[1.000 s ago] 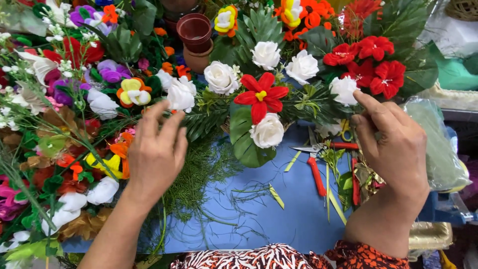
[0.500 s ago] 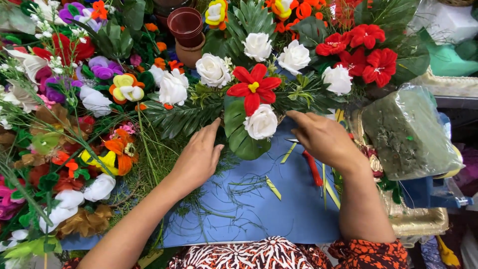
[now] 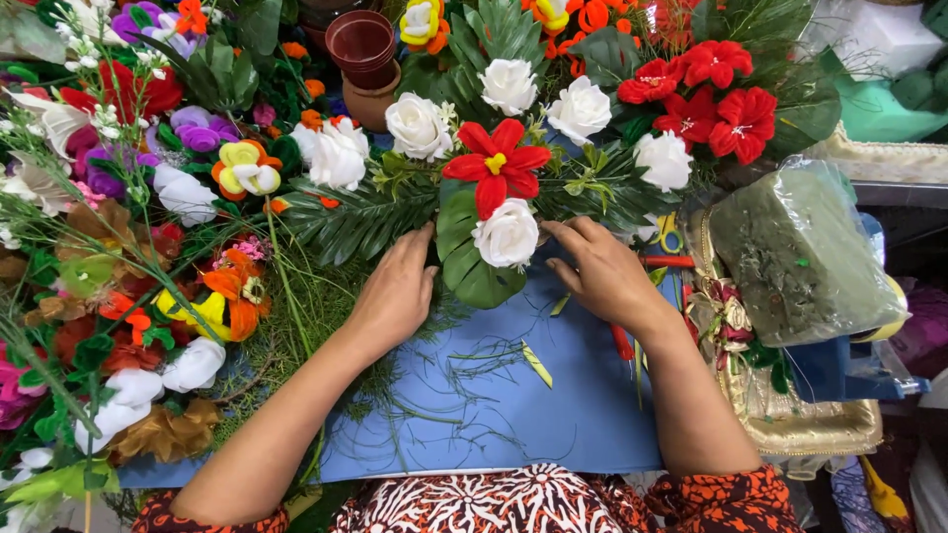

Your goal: Arranging artificial flowers by cutting stems to length and positioning them into a decorative display.

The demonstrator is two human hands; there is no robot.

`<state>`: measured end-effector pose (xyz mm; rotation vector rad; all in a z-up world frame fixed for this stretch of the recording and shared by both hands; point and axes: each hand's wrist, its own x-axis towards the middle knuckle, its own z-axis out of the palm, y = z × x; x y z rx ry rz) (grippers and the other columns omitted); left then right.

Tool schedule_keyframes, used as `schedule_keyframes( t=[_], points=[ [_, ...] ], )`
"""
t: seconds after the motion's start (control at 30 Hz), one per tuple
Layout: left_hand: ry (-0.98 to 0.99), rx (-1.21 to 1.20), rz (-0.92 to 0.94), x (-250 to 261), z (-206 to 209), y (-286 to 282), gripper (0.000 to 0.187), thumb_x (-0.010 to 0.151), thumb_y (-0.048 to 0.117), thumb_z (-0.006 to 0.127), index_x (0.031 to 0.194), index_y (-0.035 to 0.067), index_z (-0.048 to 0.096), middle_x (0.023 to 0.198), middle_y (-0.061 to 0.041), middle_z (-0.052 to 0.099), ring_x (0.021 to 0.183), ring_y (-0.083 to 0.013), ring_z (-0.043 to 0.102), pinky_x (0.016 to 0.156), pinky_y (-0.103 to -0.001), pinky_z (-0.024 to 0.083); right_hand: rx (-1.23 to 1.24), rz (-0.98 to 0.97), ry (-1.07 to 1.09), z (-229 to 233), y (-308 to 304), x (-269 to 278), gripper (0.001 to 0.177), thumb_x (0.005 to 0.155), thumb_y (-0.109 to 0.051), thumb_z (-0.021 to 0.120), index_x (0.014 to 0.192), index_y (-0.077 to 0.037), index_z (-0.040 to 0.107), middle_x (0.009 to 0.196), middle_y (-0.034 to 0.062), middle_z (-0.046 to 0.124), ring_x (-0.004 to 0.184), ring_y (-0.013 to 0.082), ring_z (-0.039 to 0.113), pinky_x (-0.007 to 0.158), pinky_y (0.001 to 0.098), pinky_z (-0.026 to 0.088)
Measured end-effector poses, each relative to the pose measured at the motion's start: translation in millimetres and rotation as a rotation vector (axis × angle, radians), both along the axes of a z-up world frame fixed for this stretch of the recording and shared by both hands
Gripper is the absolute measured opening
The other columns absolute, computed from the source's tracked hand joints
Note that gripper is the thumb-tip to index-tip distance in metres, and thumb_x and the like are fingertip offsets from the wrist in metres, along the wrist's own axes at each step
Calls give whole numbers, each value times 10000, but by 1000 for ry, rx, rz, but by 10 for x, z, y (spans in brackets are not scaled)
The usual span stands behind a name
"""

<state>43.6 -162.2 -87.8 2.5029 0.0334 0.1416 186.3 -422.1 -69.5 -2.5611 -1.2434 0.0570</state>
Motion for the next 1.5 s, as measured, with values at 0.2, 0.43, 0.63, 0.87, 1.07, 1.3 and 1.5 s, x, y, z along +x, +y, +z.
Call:
schedule_keyframes(
  t=[0.2, 0.43, 0.63, 0.87, 1.07, 1.3, 1.5],
  points=[
    [-34, -3, 14, 28, -100, 20, 526, 1020, 37, 470, 1519, -105, 383, 1382, -345, 533, 1346, -480, 513, 1146, -557, 386, 7, 10, -4, 3, -10, -82, 473, 974, -184, 645, 1424, -92, 533, 1129, 119, 575, 1020, 334, 663, 752, 422, 603],
    [-66, 9, -1, 23, -280, 42, 511, 1022, 65, 476, 1511, -72, 415, 1356, -303, 567, 1318, -446, 546, 1143, -522, 394, 60, 6, -22, -25, -59, -116, 422, 980, -167, 645, 1385, -81, 560, 1095, 125, 578, 996, 346, 666, 747, 433, 599],
    [-78, 32, 11, 50, -305, 44, 516, 1024, 49, 468, 1516, -86, 395, 1362, -330, 557, 1319, -468, 538, 1145, -541, 390, 99, 10, -37, -79, -62, -140, 404, 998, -181, 638, 1384, -86, 566, 1084, 124, 581, 989, 342, 671, 749, 432, 600],
    [-57, 36, 8, -12, -132, -43, 558, 1009, 50, 483, 1536, -87, 360, 1396, -347, 524, 1335, -493, 509, 1130, -562, 401, 111, 4, -47, -94, -68, -172, 416, 1001, -171, 632, 1401, -100, 546, 1103, 113, 560, 995, 339, 661, 739, 432, 598],
    [18, 140, -15, -190, 112, -65, 557, 1023, 114, 495, 1538, -70, 391, 1390, -326, 547, 1325, -463, 534, 1116, -544, 421, 125, 29, -77, -119, -98, -161, 423, 985, -161, 656, 1395, -110, 561, 1085, 116, 577, 1002, 351, 663, 721, 439, 601],
    [-53, 421, -6, -511, 109, 4, 508, 976, 258, 628, 1423, 20, 587, 1381, -273, 585, 1317, -435, 554, 1002, -550, 520, 135, 23, -65, -81, -102, -163, 412, 993, -167, 640, 1397, -139, 566, 1004, 100, 606, 930, 338, 679, 730, 453, 600],
    [-388, 417, 19, -388, 143, 112, 394, 995, 95, 631, 1373, -17, 628, 1391, -268, 586, 1255, -407, 587, 1018, -502, 529, 123, 21, -118, -232, -97, -95, 410, 986, -183, 655, 1389, -157, 584, 1015, 77, 619, 922, 306, 687, 745, 418, 601]
  ],
)
